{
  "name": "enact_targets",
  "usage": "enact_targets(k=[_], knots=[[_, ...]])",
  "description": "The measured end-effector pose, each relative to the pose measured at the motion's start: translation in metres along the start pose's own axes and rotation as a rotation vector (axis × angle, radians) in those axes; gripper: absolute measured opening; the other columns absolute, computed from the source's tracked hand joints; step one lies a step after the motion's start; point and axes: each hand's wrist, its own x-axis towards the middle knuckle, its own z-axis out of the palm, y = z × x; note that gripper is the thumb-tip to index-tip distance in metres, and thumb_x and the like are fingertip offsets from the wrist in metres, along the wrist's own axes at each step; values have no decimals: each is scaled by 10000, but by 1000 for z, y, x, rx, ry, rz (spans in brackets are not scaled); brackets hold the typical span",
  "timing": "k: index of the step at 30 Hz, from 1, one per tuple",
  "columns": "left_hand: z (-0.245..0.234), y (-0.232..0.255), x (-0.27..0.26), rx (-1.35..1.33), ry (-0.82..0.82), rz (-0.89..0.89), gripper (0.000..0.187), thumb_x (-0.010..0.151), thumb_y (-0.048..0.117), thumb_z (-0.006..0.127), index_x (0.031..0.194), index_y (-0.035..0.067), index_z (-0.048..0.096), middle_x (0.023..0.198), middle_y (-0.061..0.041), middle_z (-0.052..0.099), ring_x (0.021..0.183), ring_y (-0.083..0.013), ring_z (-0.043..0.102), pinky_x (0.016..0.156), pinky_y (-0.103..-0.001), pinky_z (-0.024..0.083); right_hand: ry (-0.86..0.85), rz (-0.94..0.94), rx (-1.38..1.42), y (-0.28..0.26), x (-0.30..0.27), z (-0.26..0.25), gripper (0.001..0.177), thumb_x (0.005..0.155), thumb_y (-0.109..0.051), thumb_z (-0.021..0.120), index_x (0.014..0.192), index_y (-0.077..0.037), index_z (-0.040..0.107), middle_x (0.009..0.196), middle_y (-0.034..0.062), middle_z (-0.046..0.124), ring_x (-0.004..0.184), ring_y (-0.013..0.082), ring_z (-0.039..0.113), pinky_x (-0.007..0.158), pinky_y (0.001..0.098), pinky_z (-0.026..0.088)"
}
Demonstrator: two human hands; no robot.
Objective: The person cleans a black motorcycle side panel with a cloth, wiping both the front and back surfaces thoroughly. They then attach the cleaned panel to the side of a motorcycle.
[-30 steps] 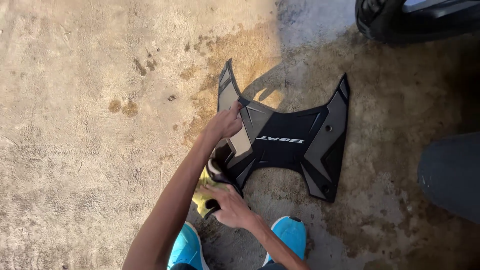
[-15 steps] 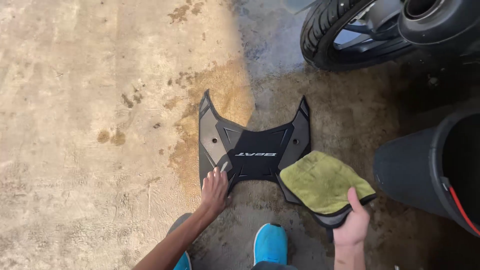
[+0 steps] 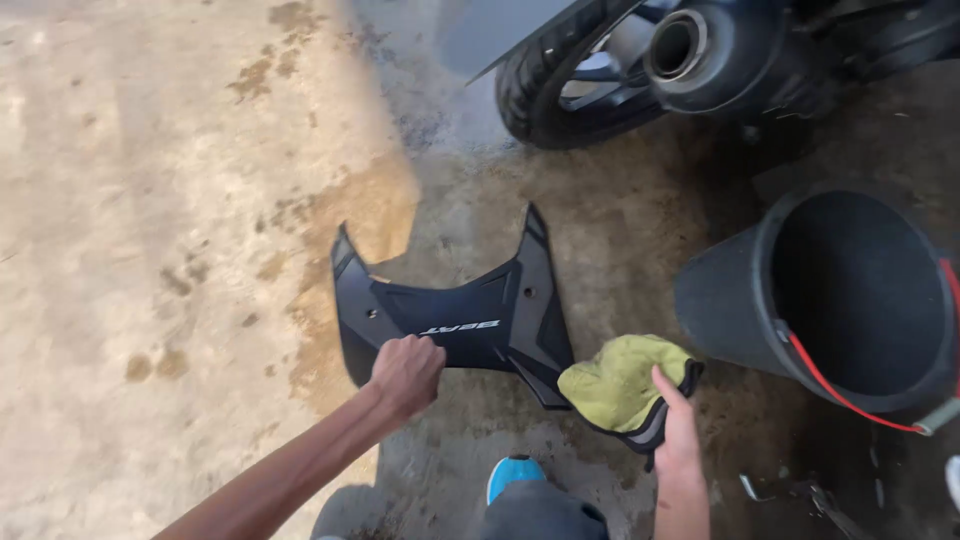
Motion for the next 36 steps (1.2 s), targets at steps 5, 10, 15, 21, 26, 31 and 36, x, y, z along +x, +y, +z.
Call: enact_targets(k=[5, 10, 15, 21, 26, 31, 36], knots=[[-61, -27, 24, -63, -129, 30, 272, 870, 180, 618, 635, 64, 692, 572, -9, 637, 421, -178, 591, 424, -316, 490, 163, -92, 33, -56, -15, -29, 418, 949, -118, 577, 1340, 27, 600, 1273, 115, 660, 1085, 194, 615, 927, 302, 459], [-61, -42, 31, -86, -215, 80, 221, 848, 140, 639, 647, 85, 713, 566, 16, 666, 365, -112, 556, 353, -232, 439, 290, -276, 103, -126, -35, -74, 381, 944, -132, 614, 1315, -50, 637, 1213, 26, 701, 1012, 126, 670, 917, 227, 516], [-84, -43, 33, -67, -186, 104, 274, 844, 213, 651, 606, 85, 692, 551, 17, 628, 403, -130, 562, 408, -288, 469, 201, -432, 479, -185, -52, -73, 391, 1001, -168, 545, 1359, -19, 596, 1325, 82, 707, 1161, 169, 703, 1087, 303, 535], [-89, -49, 43, -38, -238, 140, 255, 867, 193, 670, 641, 81, 704, 539, 30, 653, 376, -84, 542, 361, -210, 418, 325, -333, 734, -126, 32, -128, 374, 928, -70, 552, 1293, -23, 623, 1253, 79, 732, 1089, 184, 719, 996, 298, 570], [-98, -50, 50, 64, -287, 156, 287, 907, 288, 665, 691, 103, 706, 574, 49, 669, 389, -73, 544, 373, -220, 442, 210, -34, 837, -89, 45, -141, 323, 955, -146, 579, 1246, -10, 610, 1218, 119, 714, 1067, 235, 697, 957, 370, 537], [-122, -23, 55, 137, -296, 149, 279, 917, 317, 694, 747, 96, 715, 672, 28, 713, 440, -70, 572, 422, -212, 500, 304, 54, 875, -99, 10, -110, 334, 906, -180, 665, 1188, -25, 577, 1168, 80, 626, 1072, 186, 640, 935, 351, 476], [-152, 3, 56, 80, -347, 274, 207, 911, 172, 682, 739, 57, 680, 768, -6, 716, 510, -78, 630, 448, -196, 564, 303, 135, 764, -80, -11, -109, 903, 871, -270, 653, 1564, 24, 152, 1433, 287, 375, 1362, 371, 486, 1167, 522, 359]])
